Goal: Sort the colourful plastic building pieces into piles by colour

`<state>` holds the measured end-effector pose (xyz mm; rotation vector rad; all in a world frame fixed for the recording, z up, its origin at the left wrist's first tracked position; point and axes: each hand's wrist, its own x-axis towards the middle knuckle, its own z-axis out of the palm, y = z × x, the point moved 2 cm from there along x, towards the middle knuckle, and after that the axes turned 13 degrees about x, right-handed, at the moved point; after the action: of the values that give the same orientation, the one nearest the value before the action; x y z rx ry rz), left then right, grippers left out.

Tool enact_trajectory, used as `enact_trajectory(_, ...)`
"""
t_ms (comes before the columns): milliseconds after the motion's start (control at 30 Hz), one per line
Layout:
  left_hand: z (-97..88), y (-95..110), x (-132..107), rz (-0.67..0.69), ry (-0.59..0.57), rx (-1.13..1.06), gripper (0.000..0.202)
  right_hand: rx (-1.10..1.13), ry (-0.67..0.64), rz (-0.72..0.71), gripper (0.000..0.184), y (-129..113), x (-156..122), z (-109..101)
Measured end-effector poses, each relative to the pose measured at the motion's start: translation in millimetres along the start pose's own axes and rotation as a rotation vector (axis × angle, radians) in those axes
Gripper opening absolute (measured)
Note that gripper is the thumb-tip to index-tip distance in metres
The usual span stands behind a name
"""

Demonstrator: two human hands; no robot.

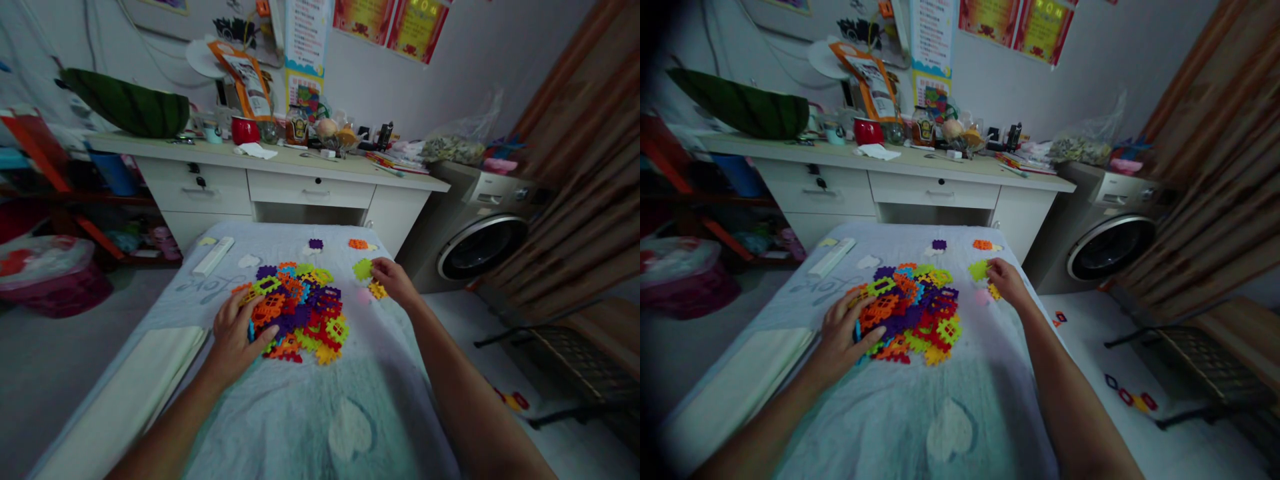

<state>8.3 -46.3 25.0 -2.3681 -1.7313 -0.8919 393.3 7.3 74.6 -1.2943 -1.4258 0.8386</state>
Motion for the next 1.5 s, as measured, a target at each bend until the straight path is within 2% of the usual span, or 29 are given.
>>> enact_trajectory(100, -0.6, 0, 0, 0.002, 0.003, -0.006, 0.054, -0.084, 0.317, 0.055, 0.029, 27, 27, -19)
enact_trajectory(167, -1.3, -1, 0, 0.006, 0.008, -0.004, 0.054, -0.102, 0.452, 0.097, 0.028, 46, 39, -26)
enact_trajectory(267, -1.5, -1, -1, 0.009, 0.003, 0.004, 0.053, -0.100, 0.567, 0.151, 0.026, 68, 47, -28)
enact_trajectory(367, -0.7, -2, -1, -0.001, -0.011, 0.006, 0.054, -0.185, 0.601, 0.130, 0.026, 76, 47, -28)
enact_trajectory(467, 0.1, -2, -1, -0.004, -0.017, 0.001, 0.054, -0.379, 0.552, 0.099, 0.022, 73, 43, -27)
enact_trajectory(600, -0.8, -2, -1, -0.003, -0.009, 0.005, 0.054, -0.575, 0.528, 0.116, 0.027, 62, 35, -26)
enact_trajectory(733, -2.8, 0, 0, 0.018, 0.000, 0.007, 0.053, -0.629, 0.450, 0.102, 0.024, 54, 31, -17)
enact_trajectory(900, -2.7, -1, 0, 0.022, -0.007, 0.024, 0.058, -0.608, 0.332, -0.028, 0.018, 41, 35, -4)
enact_trajectory(1100, 1.6, -4, -4, 0.022, -0.055, 0.040, 0.075, -0.308, -0.073, -0.096, 0.019, 12, 37, 32)
enact_trajectory(1233, 2.6, -5, -5, 0.017, -0.054, 0.041, 0.082, -0.385, -0.241, -0.180, 0.022, 6, 28, 65)
enact_trajectory(1367, 1.8, -4, -4, 0.026, -0.073, 0.046, 0.084, -0.492, -0.302, -0.261, 0.029, 16, 25, 88)
enact_trajectory(1500, 1.9, -3, -4, 0.035, -0.083, 0.044, 0.084, -0.533, -0.291, -0.245, 0.027, 27, 28, 96)
